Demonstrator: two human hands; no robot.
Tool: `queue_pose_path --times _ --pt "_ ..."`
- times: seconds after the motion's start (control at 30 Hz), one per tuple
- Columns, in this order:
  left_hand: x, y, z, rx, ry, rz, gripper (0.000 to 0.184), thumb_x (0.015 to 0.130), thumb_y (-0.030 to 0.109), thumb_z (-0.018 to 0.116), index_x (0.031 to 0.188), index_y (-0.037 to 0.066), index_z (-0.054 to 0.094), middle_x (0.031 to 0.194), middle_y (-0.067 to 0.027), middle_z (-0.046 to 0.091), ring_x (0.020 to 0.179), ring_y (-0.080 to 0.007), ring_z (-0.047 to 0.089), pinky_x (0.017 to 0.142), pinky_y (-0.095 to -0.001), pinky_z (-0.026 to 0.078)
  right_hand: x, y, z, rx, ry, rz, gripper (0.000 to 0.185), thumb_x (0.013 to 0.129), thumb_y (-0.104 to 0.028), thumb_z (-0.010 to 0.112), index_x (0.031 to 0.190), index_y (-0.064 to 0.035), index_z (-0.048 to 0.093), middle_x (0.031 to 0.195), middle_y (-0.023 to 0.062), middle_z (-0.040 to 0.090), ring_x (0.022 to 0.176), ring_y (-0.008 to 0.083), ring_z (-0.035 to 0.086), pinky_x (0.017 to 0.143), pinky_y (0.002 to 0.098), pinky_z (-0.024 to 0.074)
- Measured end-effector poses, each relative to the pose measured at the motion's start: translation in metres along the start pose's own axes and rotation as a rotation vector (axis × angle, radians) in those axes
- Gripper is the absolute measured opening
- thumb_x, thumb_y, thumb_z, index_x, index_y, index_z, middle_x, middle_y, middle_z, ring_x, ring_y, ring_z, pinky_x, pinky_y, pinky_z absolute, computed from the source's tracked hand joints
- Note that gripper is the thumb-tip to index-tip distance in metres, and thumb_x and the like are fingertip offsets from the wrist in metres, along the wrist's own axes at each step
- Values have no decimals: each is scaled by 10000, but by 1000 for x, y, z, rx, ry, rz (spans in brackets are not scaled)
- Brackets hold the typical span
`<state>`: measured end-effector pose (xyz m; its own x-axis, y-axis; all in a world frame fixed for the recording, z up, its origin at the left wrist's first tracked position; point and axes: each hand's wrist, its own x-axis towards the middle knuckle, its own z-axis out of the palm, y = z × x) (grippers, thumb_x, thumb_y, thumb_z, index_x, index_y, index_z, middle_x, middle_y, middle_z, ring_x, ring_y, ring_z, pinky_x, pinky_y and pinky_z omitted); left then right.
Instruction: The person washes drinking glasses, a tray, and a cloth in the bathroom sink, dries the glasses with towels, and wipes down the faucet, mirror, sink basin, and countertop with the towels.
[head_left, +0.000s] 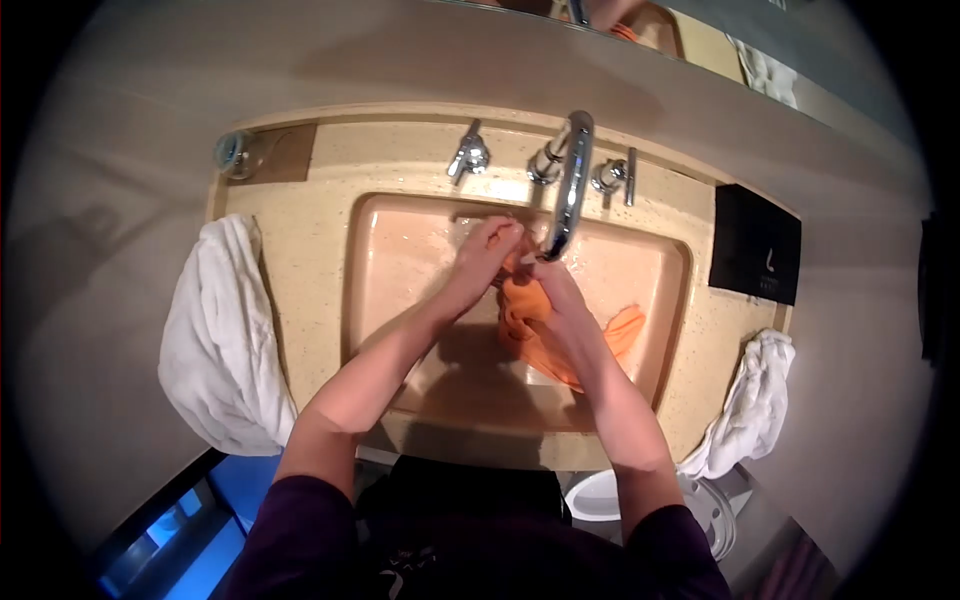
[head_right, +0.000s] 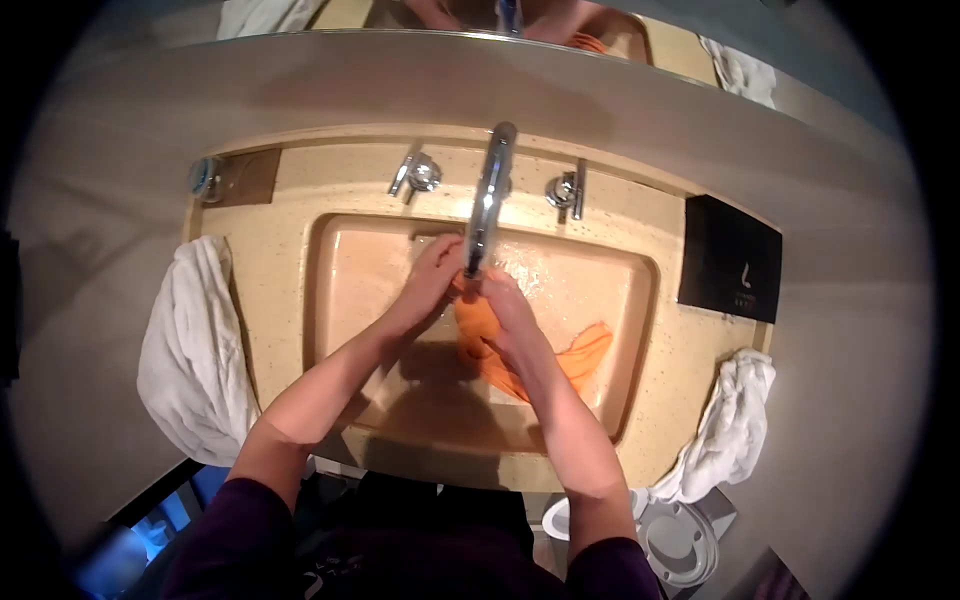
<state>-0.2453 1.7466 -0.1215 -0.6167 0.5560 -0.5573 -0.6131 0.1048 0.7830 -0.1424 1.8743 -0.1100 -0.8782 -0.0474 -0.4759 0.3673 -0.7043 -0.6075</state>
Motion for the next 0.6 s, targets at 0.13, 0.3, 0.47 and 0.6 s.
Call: queue_pose_path --times 0.13,0.3,0.47,0.6 --pt "-1 22 -16 30 30 -77 418 1038 470 523 1047 67 633 633 -22 555 483 -117 543 410 -237 394 21 34 -8 -713 92 -74 302 905 -174 708 1133 13 646 954 46 668 843 160 636 773 307 522" --pt "7 -8 -9 71 -17 -69 467 1029 475 534 1093 25 641 796 -53 640 584 -131 593 443 -291 441 -1 -4 13 -437 225 96 388 910 -217 737 1202 18 637 927 68 672 847 161 615 779 329 511" --pt "6 1 -12 3 76 -136 362 1041 367 573 1201 44 615 847 -36 647 699 -76 587 583 -233 477 16 35 -6 -746 157 -47 260 954 -161 685 1160 -4 663 927 17 668 855 141 607 785 312 514" --pt "-14 17 -8 59 -49 -409 354 1042 359 573 1209 50 611 842 -30 644 691 -71 584 571 -228 466 -10 1 18 -355 91 -28 273 963 -177 682 1175 -6 661 905 27 681 826 154 617 760 331 520"
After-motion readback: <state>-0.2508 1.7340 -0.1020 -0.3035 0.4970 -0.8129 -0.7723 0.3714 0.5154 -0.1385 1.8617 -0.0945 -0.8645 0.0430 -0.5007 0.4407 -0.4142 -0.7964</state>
